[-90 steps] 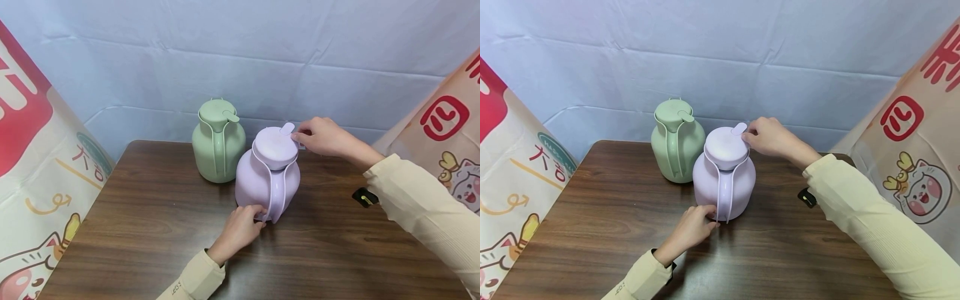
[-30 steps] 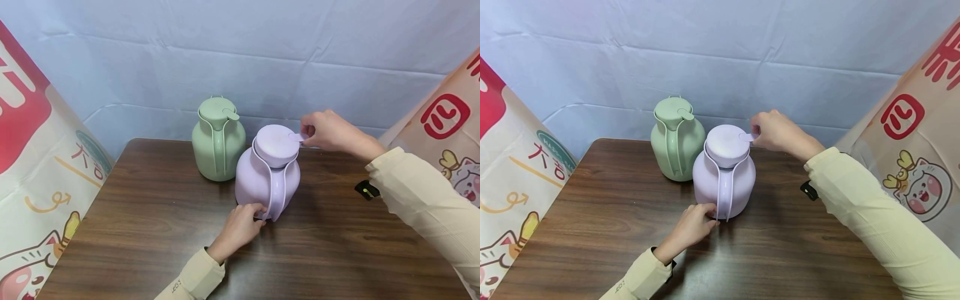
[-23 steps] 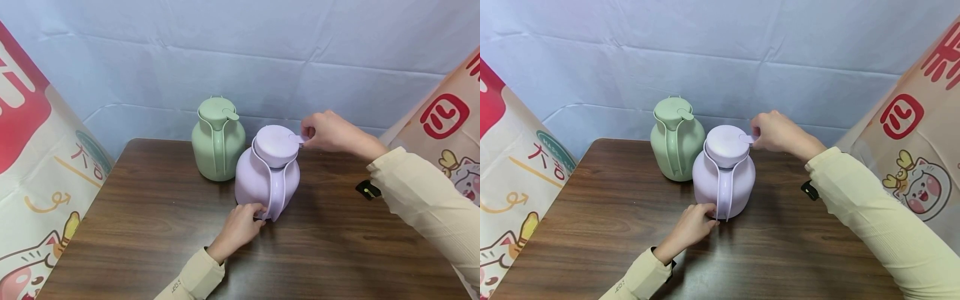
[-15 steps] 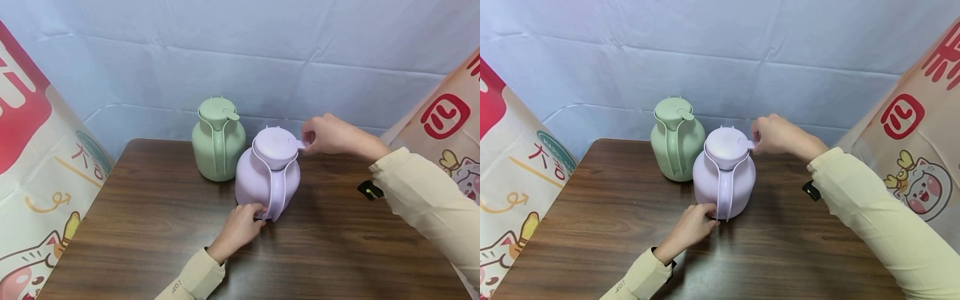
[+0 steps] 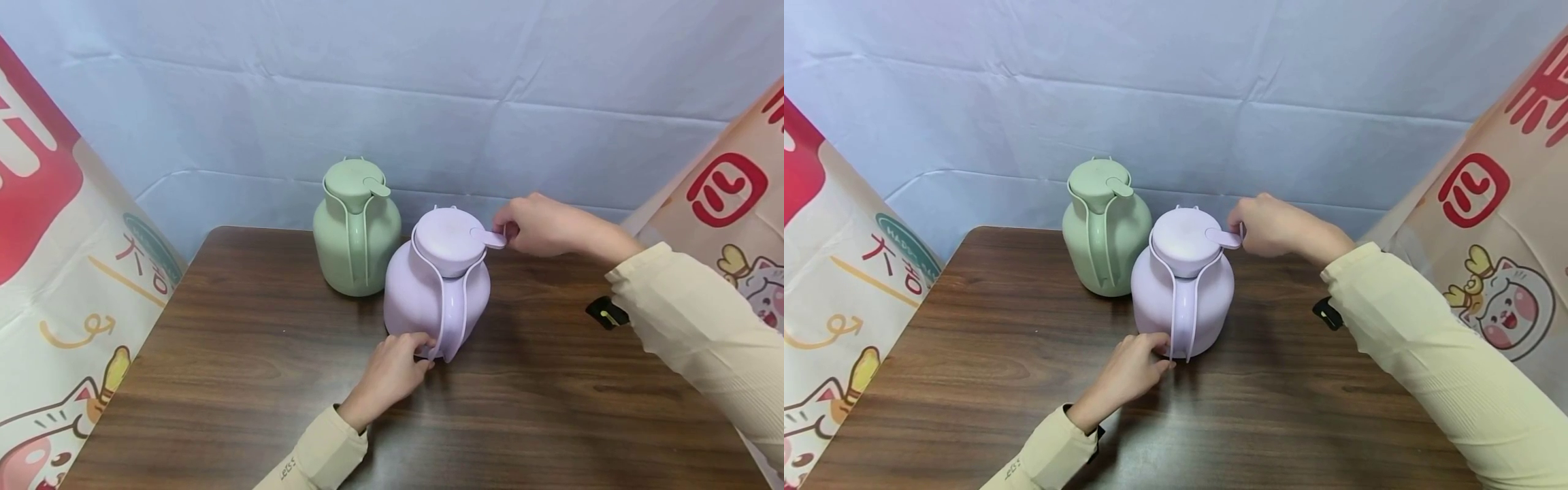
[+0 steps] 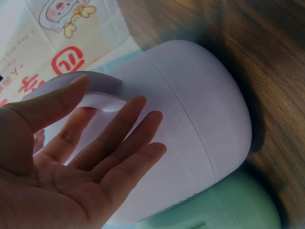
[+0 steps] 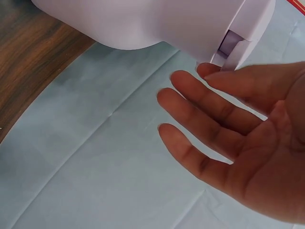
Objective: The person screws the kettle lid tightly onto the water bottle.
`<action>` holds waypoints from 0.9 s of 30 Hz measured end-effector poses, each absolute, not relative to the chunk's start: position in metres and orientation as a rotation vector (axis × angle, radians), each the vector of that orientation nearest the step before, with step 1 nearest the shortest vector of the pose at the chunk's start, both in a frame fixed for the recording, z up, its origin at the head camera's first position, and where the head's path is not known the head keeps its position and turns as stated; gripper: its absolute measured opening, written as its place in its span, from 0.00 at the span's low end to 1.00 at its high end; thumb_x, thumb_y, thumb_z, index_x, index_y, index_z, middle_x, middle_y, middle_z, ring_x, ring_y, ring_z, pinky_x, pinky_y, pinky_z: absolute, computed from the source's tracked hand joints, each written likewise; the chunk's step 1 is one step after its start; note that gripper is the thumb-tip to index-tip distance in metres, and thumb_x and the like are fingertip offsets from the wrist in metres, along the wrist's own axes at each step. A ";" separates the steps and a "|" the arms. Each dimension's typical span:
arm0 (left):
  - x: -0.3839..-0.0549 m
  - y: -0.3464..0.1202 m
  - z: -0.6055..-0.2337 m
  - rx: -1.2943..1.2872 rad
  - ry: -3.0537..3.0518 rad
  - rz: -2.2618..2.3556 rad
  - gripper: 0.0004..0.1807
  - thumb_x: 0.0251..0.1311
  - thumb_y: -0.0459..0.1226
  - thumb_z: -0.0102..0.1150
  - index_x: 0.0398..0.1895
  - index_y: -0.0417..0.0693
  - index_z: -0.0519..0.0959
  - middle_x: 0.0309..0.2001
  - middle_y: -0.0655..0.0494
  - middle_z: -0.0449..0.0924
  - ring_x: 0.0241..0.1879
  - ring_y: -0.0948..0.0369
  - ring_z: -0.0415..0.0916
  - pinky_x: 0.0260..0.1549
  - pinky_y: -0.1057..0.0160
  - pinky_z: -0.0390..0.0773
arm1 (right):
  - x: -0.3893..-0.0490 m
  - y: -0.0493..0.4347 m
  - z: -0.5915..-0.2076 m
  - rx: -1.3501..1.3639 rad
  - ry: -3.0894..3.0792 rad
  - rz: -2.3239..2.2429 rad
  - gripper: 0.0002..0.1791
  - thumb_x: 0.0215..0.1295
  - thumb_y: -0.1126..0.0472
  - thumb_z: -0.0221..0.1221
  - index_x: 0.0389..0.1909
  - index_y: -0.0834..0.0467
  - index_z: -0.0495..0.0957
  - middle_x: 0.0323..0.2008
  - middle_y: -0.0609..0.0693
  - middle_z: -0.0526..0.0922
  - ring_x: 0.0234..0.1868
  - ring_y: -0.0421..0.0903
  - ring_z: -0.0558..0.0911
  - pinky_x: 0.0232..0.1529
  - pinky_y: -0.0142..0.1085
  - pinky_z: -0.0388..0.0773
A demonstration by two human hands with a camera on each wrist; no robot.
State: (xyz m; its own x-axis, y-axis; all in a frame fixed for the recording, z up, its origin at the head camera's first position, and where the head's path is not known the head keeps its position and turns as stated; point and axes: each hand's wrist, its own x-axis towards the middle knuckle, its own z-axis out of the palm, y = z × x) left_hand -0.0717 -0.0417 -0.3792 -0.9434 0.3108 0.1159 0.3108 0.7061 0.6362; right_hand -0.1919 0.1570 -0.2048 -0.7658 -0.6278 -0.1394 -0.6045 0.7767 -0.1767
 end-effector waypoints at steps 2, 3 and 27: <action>-0.072 -0.042 -0.379 0.527 2.901 1.082 0.12 0.46 0.32 0.66 0.36 0.49 0.82 0.31 0.59 0.83 0.29 0.60 0.78 0.28 0.62 0.74 | -0.192 0.157 -0.205 -0.988 2.798 -0.186 0.14 0.44 0.76 0.48 0.20 0.54 0.76 0.17 0.46 0.71 0.22 0.45 0.69 0.25 0.37 0.66; -0.072 -0.042 -0.379 0.525 2.900 1.083 0.12 0.46 0.31 0.65 0.36 0.49 0.82 0.31 0.59 0.82 0.29 0.60 0.78 0.28 0.62 0.74 | -0.191 0.157 -0.205 -0.986 2.805 -0.190 0.15 0.44 0.76 0.47 0.20 0.54 0.76 0.17 0.46 0.71 0.22 0.46 0.69 0.25 0.37 0.66; -0.071 -0.042 -0.379 0.511 2.891 1.099 0.11 0.47 0.31 0.65 0.36 0.50 0.82 0.31 0.59 0.83 0.28 0.60 0.78 0.27 0.62 0.73 | -0.191 0.148 -0.205 -0.928 2.815 -0.341 0.10 0.47 0.69 0.56 0.33 0.61 0.80 0.26 0.48 0.82 0.30 0.44 0.80 0.35 0.41 0.73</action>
